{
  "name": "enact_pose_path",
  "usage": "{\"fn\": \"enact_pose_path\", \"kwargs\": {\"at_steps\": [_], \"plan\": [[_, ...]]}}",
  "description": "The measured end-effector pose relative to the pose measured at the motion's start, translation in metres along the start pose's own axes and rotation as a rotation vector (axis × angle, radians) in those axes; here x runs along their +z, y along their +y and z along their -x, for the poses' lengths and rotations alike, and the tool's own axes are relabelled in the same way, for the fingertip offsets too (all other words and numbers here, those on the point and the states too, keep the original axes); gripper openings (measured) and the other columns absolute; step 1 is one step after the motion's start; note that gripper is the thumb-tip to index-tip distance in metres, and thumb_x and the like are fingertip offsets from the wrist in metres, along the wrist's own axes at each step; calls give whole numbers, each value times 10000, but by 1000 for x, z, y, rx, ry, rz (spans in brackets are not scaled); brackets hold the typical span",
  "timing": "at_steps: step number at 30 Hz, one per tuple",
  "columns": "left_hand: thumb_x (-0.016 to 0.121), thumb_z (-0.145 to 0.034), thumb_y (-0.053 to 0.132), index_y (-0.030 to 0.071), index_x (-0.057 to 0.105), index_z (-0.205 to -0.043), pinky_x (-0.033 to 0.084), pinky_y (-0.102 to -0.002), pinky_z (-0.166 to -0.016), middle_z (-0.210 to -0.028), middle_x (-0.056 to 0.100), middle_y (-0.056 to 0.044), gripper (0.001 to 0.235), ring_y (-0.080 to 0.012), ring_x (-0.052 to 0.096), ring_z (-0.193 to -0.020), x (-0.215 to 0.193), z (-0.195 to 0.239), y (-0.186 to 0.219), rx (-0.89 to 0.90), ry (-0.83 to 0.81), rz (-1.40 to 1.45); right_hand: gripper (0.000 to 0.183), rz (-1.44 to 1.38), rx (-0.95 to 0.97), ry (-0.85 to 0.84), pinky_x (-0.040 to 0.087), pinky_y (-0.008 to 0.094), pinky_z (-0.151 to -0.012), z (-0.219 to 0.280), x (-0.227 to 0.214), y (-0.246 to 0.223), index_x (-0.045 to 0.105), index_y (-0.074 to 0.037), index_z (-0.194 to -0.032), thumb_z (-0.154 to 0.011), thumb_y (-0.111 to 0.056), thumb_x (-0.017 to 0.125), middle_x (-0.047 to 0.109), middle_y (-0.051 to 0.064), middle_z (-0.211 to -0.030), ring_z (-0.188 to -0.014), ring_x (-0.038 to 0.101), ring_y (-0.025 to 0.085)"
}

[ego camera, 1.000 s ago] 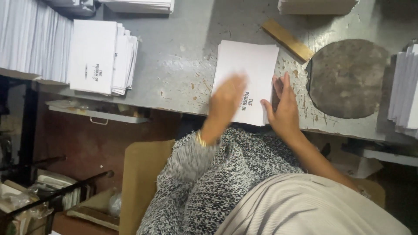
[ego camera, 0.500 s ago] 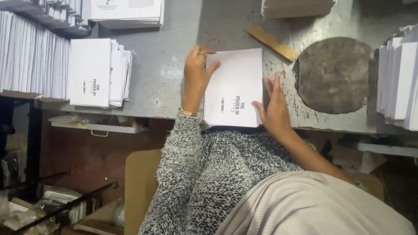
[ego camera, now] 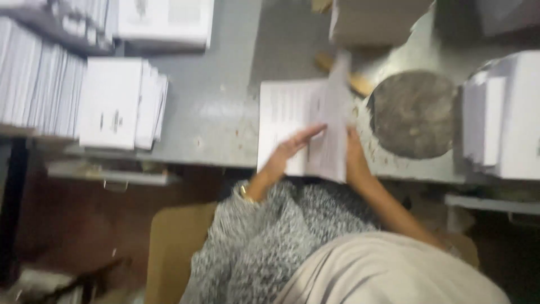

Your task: The person is manually folding printed sheets of paper into booklets and stacking them on a workbench in a print shop.

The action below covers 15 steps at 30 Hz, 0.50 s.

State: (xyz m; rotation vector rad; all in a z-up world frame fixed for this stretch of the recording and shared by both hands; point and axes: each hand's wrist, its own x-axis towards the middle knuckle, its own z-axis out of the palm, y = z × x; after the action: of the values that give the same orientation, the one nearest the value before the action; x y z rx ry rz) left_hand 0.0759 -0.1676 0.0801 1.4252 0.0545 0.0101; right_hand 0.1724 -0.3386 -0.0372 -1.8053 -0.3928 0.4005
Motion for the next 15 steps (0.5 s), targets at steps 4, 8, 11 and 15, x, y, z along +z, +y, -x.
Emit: {"fn": "enact_pose_path", "kwargs": {"at_steps": [4,8,11,15], "plan": [[437,-1085,309,202,419,-1557,111,-598,-1232,-1649,352,-109,484,-337,319,-1511,3,-14,-72,304,-128,-902,452,-69,-34,149,317,499,-1187,-6,-13,6,437,91,-1426,-1073,-190,455,508,306,-1400,-1359,467,370],[447,-1058,211,55,324,-1572,99,-582,-1234,-1652,292,-170,551,-334,281,-1515,11,-19,-79,172,-158,-1143,382,-200,68,311,324,490,-1161,43,-5,31,514,61,-1385,-1056,-128,464,561,256,-1371,-1326,501,306],[429,-1059,233,64,284,-1592,74,-557,-1243,-1682,231,-137,578,-323,229,-1536,22,-21,-78,95,-127,-1200,348,-285,144,398,329,482,-1141,72,-10,46,571,39,-1355,-1044,-81,470,601,218,-1350,-1301,527,257],[406,-1070,229,28,270,-1589,81,-558,-1235,-1682,210,-172,573,-358,226,-1527,35,-26,-68,44,-54,-1219,558,-463,38,471,237,423,-1168,87,8,-31,371,-43,-1526,-977,-113,448,442,104,-1554,-1419,396,250]]}}
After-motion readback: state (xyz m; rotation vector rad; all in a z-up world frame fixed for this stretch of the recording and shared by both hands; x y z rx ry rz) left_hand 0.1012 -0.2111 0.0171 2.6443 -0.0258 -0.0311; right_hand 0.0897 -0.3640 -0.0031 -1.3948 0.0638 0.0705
